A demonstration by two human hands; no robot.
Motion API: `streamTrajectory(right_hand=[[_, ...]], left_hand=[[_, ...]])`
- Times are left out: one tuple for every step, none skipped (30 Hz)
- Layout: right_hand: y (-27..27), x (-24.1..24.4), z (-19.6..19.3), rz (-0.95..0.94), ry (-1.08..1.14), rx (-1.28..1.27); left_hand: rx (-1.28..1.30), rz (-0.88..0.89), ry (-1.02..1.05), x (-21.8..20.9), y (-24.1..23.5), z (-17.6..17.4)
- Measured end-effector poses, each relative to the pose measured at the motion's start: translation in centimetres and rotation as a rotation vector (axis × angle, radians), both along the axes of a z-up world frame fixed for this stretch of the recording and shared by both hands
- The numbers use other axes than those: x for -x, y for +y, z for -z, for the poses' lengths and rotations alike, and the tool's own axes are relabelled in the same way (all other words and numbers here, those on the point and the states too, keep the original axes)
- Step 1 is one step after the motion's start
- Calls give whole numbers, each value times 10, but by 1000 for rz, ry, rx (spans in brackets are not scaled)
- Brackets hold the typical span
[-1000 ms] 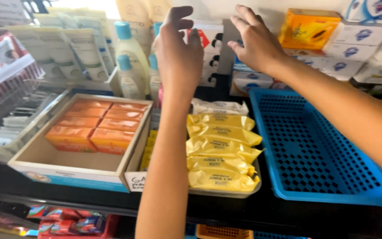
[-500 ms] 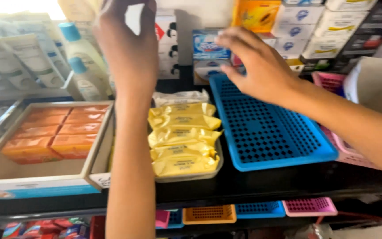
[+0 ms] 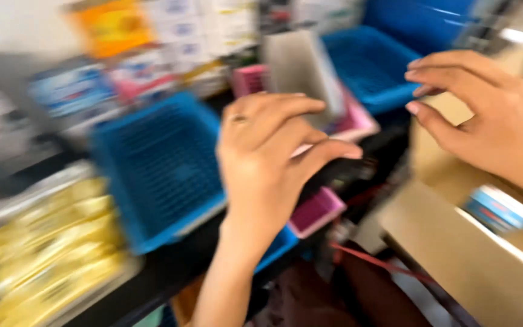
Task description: Organizing and packing soap boxes and other toiletries from shelves into a cardboard box.
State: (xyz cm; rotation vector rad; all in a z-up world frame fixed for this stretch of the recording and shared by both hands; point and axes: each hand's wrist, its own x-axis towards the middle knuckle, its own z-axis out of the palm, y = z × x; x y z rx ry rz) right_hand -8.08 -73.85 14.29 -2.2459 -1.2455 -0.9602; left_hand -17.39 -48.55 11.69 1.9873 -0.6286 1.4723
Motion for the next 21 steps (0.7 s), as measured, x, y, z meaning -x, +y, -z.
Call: streamTrajectory(right_hand=[[-28, 0, 6, 53, 12, -2], [-55, 2, 13, 108, 23, 54], [-84, 3, 21, 164, 37, 111], [-112, 2, 32, 216, 52, 108], [-140, 2, 41, 287, 155, 129], [-166, 3, 49, 357, 260, 146], [-191, 1, 61, 397, 267, 146], [-216, -1, 72, 433, 351, 106], [-239, -5, 83, 457, 435, 63], [-265, -8, 96, 486, 441, 58], [-289, -13, 109, 479, 535, 47], [-313, -18, 123, 471, 629, 33], [-330, -21, 134, 493, 639, 27], [-347, -23, 144, 573, 794, 158], [-362, -27, 155, 646, 955, 294], [-381, -33, 181, 662, 972, 290], [-397, -40, 207, 655, 1056, 380], [-413, -46, 233, 645, 1140, 470], [-422, -49, 259, 650, 1156, 469], [-431, -51, 286, 547, 1144, 366], [-440, -55, 311, 446, 1123, 265]], left_hand=[[-2, 53, 12, -23, -28, 7], [-5, 119, 51, -45, -57, 15], [-8, 188, 88, -67, -89, 24], [-12, 242, 100, -89, -120, 41], [16, 311, 161, -110, -152, 58], [42, 380, 223, -128, -184, 75], [43, 420, 228, -139, -214, 85], [52, 513, 303, -149, -244, 94], [58, 596, 379, -157, -272, 103], [54, 625, 385, -165, -299, 119], [30, 674, 449, -175, -324, 135], [4, 722, 512, -184, -349, 151], [0, 745, 522, -192, -371, 169], [-69, 789, 593, -200, -392, 187], [-135, 830, 666, -207, -413, 207], [-136, 849, 679, -211, -432, 219], [-241, 841, 739, -216, -447, 232], [-348, 834, 796, -220, -462, 244], [-348, 844, 808, -225, -476, 256], [-439, 851, 808, -229, -490, 268], [-528, 855, 802, -235, -503, 279]])
